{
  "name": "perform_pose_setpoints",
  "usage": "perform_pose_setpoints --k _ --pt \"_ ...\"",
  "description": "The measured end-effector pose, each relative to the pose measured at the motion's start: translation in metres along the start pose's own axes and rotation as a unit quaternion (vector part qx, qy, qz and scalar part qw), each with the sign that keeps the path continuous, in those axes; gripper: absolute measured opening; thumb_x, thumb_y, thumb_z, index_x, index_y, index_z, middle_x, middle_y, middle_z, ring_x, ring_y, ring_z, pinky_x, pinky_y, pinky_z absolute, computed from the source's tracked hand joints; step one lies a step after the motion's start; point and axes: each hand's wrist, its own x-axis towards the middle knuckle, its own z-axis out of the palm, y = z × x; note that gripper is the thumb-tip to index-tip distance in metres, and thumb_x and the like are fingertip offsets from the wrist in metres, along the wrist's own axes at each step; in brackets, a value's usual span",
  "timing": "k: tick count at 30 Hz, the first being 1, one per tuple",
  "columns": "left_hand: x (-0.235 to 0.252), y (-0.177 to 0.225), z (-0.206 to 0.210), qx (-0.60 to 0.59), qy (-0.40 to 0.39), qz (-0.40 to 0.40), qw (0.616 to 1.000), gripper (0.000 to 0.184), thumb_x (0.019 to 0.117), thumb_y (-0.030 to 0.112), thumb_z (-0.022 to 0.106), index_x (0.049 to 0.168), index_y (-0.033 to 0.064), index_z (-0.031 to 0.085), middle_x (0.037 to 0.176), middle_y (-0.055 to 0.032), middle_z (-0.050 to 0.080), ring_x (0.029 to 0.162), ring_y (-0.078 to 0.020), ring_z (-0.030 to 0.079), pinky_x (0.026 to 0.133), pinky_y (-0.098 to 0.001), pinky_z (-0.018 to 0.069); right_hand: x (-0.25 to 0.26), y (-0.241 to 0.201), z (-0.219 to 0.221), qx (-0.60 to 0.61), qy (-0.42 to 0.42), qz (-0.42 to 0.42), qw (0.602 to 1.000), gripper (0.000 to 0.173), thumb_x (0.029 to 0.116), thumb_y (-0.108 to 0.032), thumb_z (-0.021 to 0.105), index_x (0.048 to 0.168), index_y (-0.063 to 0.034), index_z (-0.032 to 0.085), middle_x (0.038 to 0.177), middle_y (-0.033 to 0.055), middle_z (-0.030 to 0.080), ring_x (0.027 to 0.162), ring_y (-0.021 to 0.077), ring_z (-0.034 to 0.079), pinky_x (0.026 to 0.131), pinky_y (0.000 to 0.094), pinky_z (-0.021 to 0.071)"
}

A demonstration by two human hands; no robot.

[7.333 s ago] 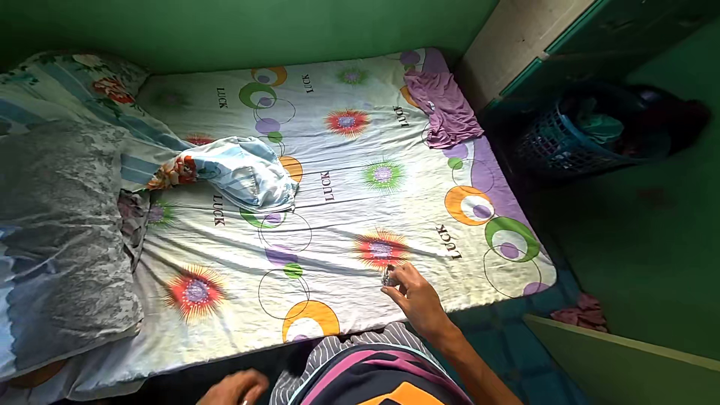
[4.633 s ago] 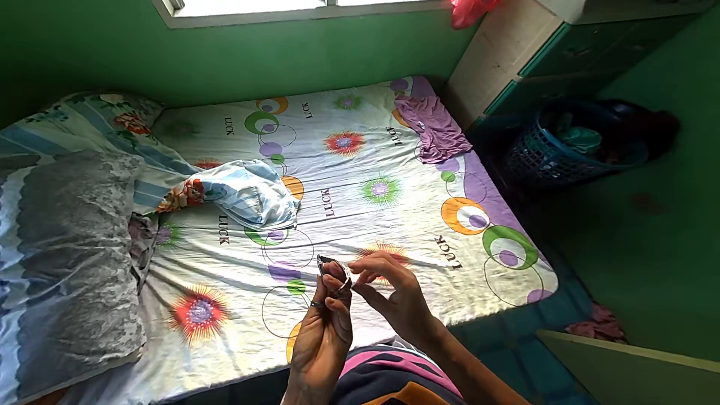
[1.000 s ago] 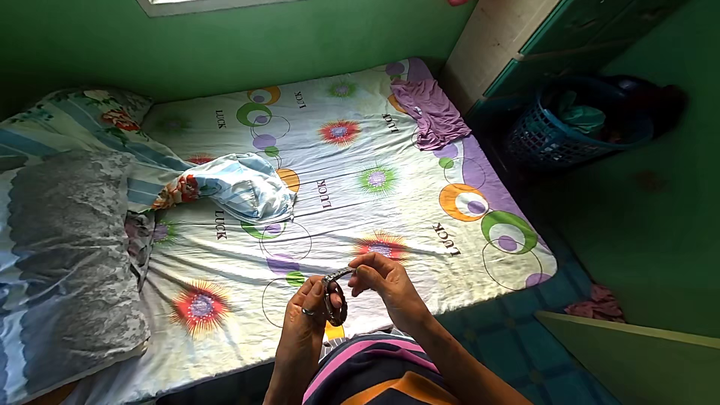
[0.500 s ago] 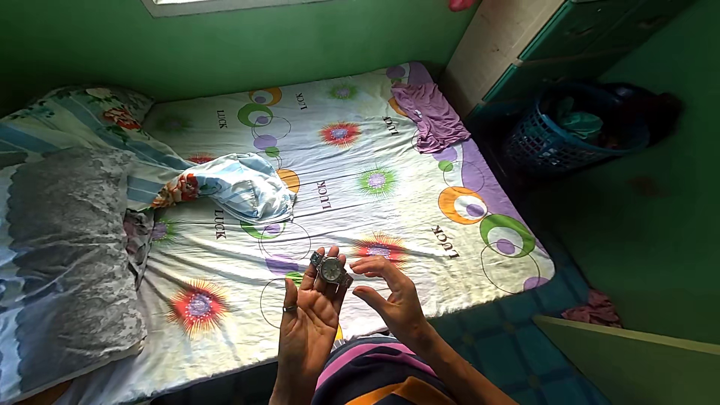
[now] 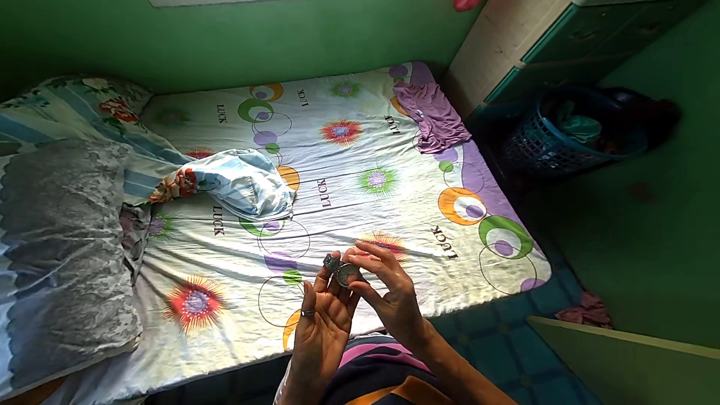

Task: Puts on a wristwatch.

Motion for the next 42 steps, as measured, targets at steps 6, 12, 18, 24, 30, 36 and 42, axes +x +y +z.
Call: perform_pose_setpoints --k 6,12,18,24,30,36,42 --pt "0.004 0.001 0.000 -0.007 -0.009 -0.003 1.000 0.058 0.1002 0.048 0.056 0.144 0.0095 0.054 0.146 -0.0171 0.055 0.131 -0.0295 0.058 0.112 -0.0433 0.0454 -0.003 0.001 0.007 -0.005 0.037 -0.030 0.999 0.031 0.0998 -0.028 0.068 0.126 -0.0106 0.069 0.138 0.0159 0.059 0.131 0.0186 0.057 0.110 0.0305 0.0509" --pt "0.005 0.003 0.002 0.003 0.015 -0.006 1.000 0.063 0.0984 0.050 0.059 0.147 0.0097 0.050 0.143 -0.0167 0.058 0.128 -0.0288 0.060 0.111 -0.0436 0.0462 -0.001 0.004 0.008 -0.004 0.028 -0.032 0.999 0.031 0.1007 -0.025 0.067 0.125 -0.0058 0.070 0.131 0.0149 0.065 0.126 0.0179 0.062 0.106 0.0299 0.0535" --pt "0.007 -0.001 0.006 0.005 0.037 0.008 0.999 0.073 0.0950 0.050 0.064 0.149 0.0076 0.041 0.146 -0.0153 0.056 0.131 -0.0274 0.058 0.111 -0.0420 0.0459 -0.001 0.006 0.008 0.018 0.033 0.008 0.999 0.034 0.0983 -0.029 0.069 0.120 -0.0029 0.069 0.126 0.0142 0.066 0.124 0.0158 0.062 0.103 0.0274 0.0541" --pt "0.005 -0.007 0.005 0.076 0.004 0.005 0.997 0.082 0.0957 0.054 0.061 0.156 0.0106 0.027 0.156 -0.0103 0.046 0.142 -0.0229 0.048 0.117 -0.0376 0.0401 -0.002 -0.003 0.013 0.030 0.033 0.122 0.992 0.047 0.0901 -0.031 0.077 0.117 0.0052 0.062 0.111 0.0113 0.070 0.100 0.0082 0.068 0.085 0.0213 0.0571" --pt "0.004 -0.008 0.003 0.113 0.012 0.009 0.994 0.091 0.0932 0.058 0.063 0.159 0.0091 0.022 0.157 -0.0104 0.044 0.144 -0.0216 0.045 0.118 -0.0376 0.0382 -0.004 0.000 0.012 0.001 0.013 0.095 0.995 0.042 0.0946 -0.025 0.071 0.120 0.0074 0.062 0.108 0.0131 0.072 0.096 0.0081 0.070 0.085 0.0213 0.0586" --pt "0.006 -0.005 0.003 0.100 0.020 0.015 0.995 0.092 0.0901 0.062 0.064 0.155 0.0077 0.027 0.153 -0.0131 0.050 0.139 -0.0255 0.051 0.116 -0.0404 0.0415 -0.005 0.005 0.012 0.004 0.015 0.064 0.998 0.041 0.0944 -0.021 0.070 0.122 0.0087 0.063 0.111 0.0149 0.072 0.100 0.0091 0.070 0.090 0.0223 0.0577" --pt "0.008 0.000 0.003 0.083 0.029 0.007 0.996 0.093 0.0896 0.063 0.063 0.155 0.0062 0.029 0.148 -0.0176 0.052 0.134 -0.0298 0.055 0.113 -0.0445 0.0444 -0.001 0.010 0.007 0.012 -0.016 0.027 0.999 0.043 0.0985 -0.026 0.067 0.129 0.0031 0.065 0.120 0.0145 0.071 0.110 0.0114 0.068 0.097 0.0246 0.0551"
